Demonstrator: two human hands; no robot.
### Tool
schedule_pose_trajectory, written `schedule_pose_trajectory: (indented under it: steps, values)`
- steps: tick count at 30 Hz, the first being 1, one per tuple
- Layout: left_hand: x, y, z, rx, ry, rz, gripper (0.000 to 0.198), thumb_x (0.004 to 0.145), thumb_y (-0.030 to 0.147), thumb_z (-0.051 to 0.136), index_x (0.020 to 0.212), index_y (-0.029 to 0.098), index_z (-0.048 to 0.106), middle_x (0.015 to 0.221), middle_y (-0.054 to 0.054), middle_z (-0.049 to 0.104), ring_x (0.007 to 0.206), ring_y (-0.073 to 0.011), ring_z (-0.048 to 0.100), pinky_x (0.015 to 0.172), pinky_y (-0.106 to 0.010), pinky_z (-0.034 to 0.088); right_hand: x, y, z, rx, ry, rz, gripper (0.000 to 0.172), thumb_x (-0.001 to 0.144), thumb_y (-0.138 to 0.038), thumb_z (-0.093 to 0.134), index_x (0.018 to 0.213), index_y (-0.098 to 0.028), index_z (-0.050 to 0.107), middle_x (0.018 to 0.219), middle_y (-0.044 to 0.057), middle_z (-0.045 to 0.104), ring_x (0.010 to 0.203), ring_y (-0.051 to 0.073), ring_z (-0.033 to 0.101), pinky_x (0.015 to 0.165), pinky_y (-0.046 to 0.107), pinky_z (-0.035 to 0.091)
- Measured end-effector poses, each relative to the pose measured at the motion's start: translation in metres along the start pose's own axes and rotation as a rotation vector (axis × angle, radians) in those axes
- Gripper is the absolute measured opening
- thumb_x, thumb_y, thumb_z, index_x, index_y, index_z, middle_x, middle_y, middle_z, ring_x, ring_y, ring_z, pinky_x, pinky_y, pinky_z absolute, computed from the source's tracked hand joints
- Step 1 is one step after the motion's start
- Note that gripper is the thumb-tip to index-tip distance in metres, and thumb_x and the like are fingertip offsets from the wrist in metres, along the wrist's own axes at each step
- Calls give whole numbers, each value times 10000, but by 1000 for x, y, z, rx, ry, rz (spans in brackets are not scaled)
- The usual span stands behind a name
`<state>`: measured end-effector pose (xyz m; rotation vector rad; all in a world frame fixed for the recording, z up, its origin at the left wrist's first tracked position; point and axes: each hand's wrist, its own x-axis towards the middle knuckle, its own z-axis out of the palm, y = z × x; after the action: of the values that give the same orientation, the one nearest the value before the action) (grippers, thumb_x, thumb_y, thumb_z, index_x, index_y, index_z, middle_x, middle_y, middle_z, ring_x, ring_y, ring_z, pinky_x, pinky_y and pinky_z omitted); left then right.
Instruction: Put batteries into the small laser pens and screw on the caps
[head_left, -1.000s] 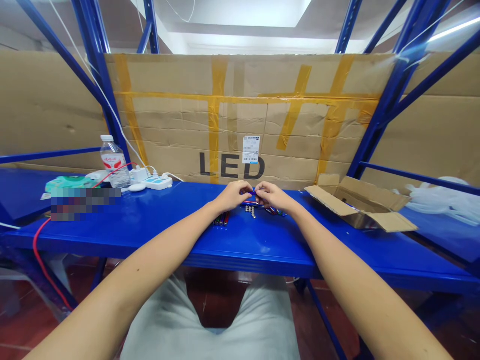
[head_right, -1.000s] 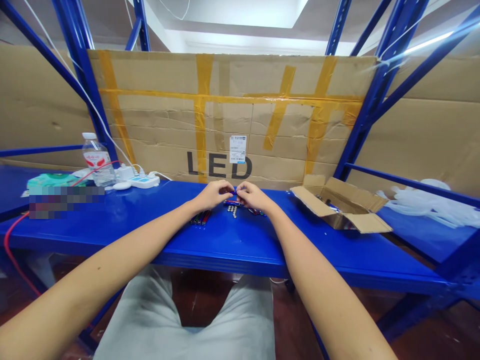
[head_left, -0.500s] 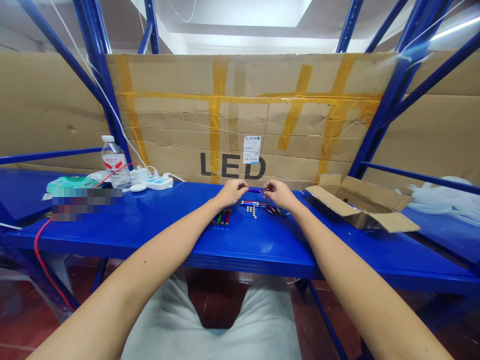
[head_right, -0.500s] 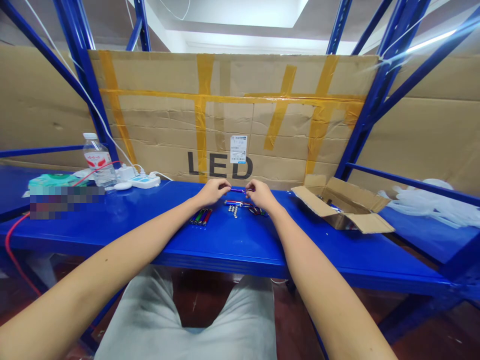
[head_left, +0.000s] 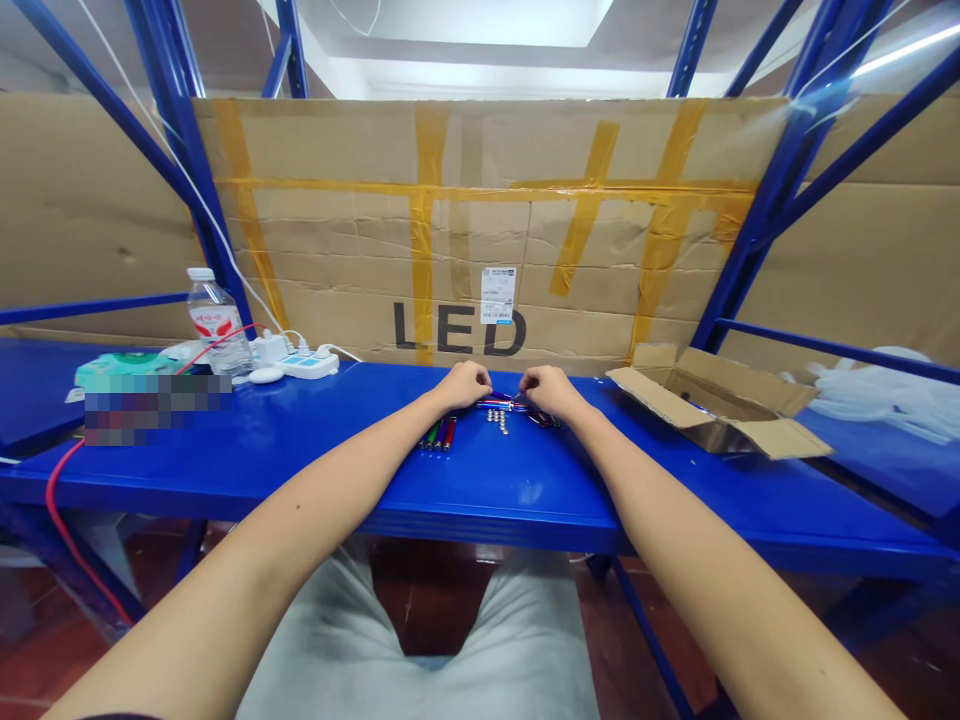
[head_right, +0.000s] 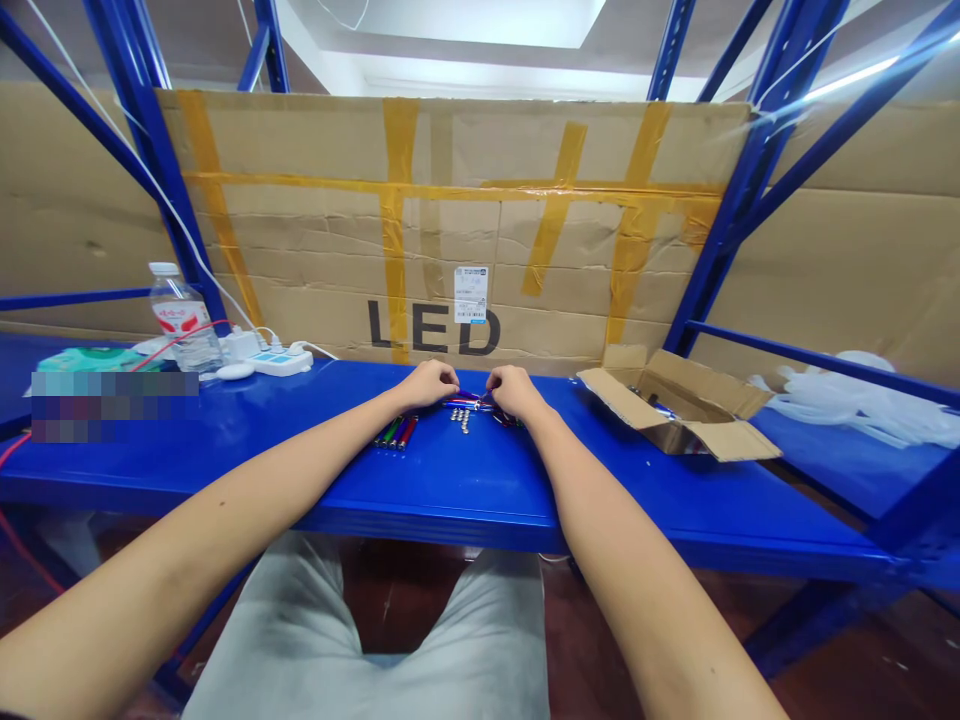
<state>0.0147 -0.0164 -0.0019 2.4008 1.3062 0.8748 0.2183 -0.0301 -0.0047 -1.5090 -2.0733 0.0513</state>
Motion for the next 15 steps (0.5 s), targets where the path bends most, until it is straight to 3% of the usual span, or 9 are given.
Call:
schedule_pose_trajectory:
  steps: [15]
  values:
    - [3,-7,1,-13,-123,3,187,739,142,596,835,169,754,868,-39,747,811,-165,654,773,-256,482,-4,0,0,61,-166,16,204,707,-54,554,770,-161,715,800,69,736,709,167,634,636,223,436]
